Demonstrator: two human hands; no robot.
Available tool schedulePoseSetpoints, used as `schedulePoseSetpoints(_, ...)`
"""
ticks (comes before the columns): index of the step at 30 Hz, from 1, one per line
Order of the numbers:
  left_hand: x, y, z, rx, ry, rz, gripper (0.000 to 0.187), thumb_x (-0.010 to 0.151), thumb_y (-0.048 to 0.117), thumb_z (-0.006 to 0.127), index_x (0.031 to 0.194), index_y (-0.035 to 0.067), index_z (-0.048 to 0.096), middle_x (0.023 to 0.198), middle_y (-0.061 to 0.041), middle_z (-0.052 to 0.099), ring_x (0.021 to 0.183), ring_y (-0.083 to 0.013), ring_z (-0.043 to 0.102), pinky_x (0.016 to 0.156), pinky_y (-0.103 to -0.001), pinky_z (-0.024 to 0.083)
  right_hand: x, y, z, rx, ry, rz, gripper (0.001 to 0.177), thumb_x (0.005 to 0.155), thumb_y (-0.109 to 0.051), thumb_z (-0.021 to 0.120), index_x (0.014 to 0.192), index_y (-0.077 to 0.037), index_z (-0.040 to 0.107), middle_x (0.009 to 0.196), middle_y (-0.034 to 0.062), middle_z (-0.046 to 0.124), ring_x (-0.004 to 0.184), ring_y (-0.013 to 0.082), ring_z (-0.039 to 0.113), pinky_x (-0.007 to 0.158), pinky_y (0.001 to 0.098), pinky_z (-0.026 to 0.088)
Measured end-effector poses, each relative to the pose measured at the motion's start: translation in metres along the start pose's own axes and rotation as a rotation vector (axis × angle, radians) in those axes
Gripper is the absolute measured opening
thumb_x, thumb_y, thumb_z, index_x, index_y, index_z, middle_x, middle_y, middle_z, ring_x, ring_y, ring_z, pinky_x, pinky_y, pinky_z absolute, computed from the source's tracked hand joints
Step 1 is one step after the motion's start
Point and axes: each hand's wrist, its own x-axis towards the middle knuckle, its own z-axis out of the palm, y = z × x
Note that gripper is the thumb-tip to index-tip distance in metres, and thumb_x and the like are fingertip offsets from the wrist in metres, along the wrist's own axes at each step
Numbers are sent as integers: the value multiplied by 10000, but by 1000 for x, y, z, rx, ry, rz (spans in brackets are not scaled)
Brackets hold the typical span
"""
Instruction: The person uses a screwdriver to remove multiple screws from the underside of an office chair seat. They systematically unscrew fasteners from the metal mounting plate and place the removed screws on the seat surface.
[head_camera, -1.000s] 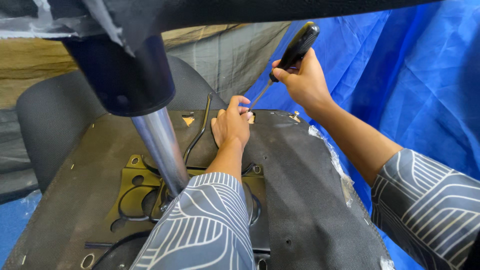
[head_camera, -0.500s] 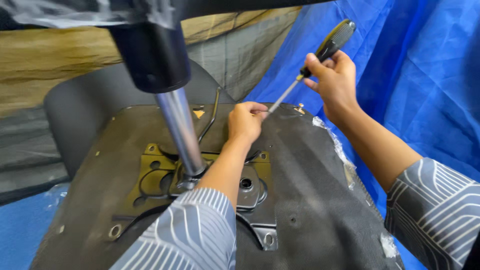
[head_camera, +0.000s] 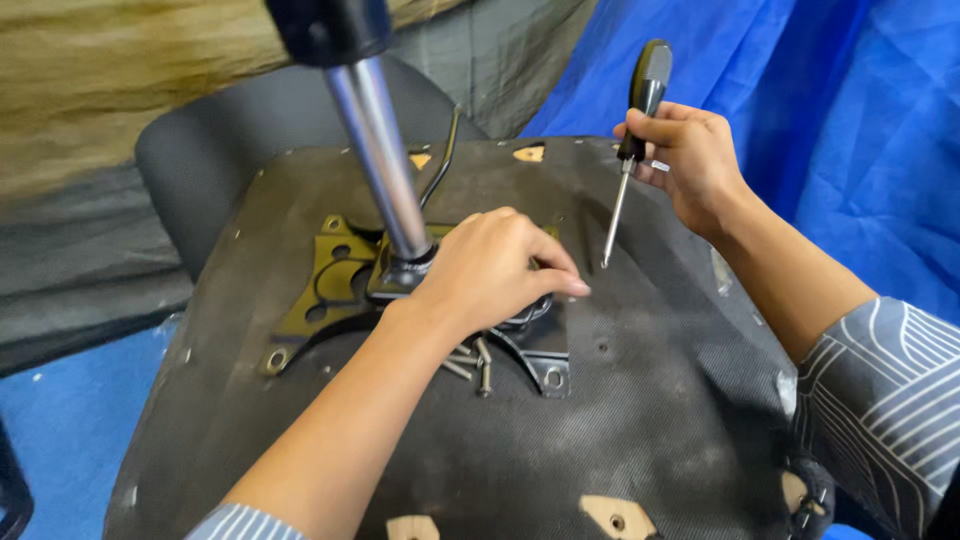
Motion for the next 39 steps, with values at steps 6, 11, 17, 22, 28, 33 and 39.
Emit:
schedulePoseSetpoints(6, -10, -1, -13, -13, -302, -3, 231, 641, 352, 839, 817, 204, 834, 819, -9, 794, 819, -219, 763, 767, -377, 570, -4, 44, 7, 80, 33, 147, 109, 989, -199, 637, 1003, -95, 667, 936, -4, 693, 818, 98, 630, 750, 313, 504)
schedulePoseSetpoints(11, -19, -8, -4, 52, -180, 221, 204, 661, 360, 834, 810, 222, 854, 952, 40, 771, 1022, -210, 663, 858, -371, 518, -6, 76, 8, 126, 33, 49, 182, 1008, -220, 647, 1014, -40, 666, 929, 34, 698, 795, 125, 636, 768, 297, 536)
schedulePoseSetpoints(17, -18, -16, 2, 70, -165, 209, 259, 641, 386, 856, 833, 212, 845, 999, 60, 776, 1068, -199, 647, 902, -366, 510, -9, 85, 8, 25, 54, -43, 233, 1040, -257, 617, 1037, -32, 679, 922, 25, 700, 767, 101, 603, 721, 264, 495)
schedulePoseSetpoints(22, -18, -15, -3, 45, -209, 205, 317, 560, 380, 901, 816, 203, 839, 1040, 51, 774, 1094, -191, 647, 891, -366, 522, -17, 83, 16, -101, 66, -123, 264, 1053, -276, 582, 1036, -30, 675, 903, 17, 696, 774, 88, 616, 710, 252, 497)
schedulePoseSetpoints(28, -22, -11, -7, 48, -265, 213, 253, 533, 357, 917, 701, 187, 835, 1050, 41, 773, 1123, -190, 641, 901, -371, 511, -24, 77, 20, -158, 70, -124, 259, 1048, -269, 582, 1046, -29, 679, 908, 21, 698, 771, 86, 614, 713, 255, 490)
schedulePoseSetpoints(33, -33, -8, -10, 3, -257, 235, 197, 629, 356, 858, 771, 223, 829, 1074, 77, 770, 1164, -172, 633, 961, -358, 507, -26, 74, 23, -208, 68, -136, 280, 1055, -275, 582, 1050, -12, 677, 912, 25, 699, 775, 87, 616, 720, 260, 488)
schedulePoseSetpoints(39, -44, -8, -17, 25, -248, 296, 198, 557, 347, 875, 719, 234, 857, 1111, 72, 760, 1273, -236, 511, 981, -432, 413, -28, 73, 24, -217, 65, -118, 276, 1046, -273, 584, 1083, -16, 677, 913, 19, 701, 785, 80, 620, 724, 254, 493)
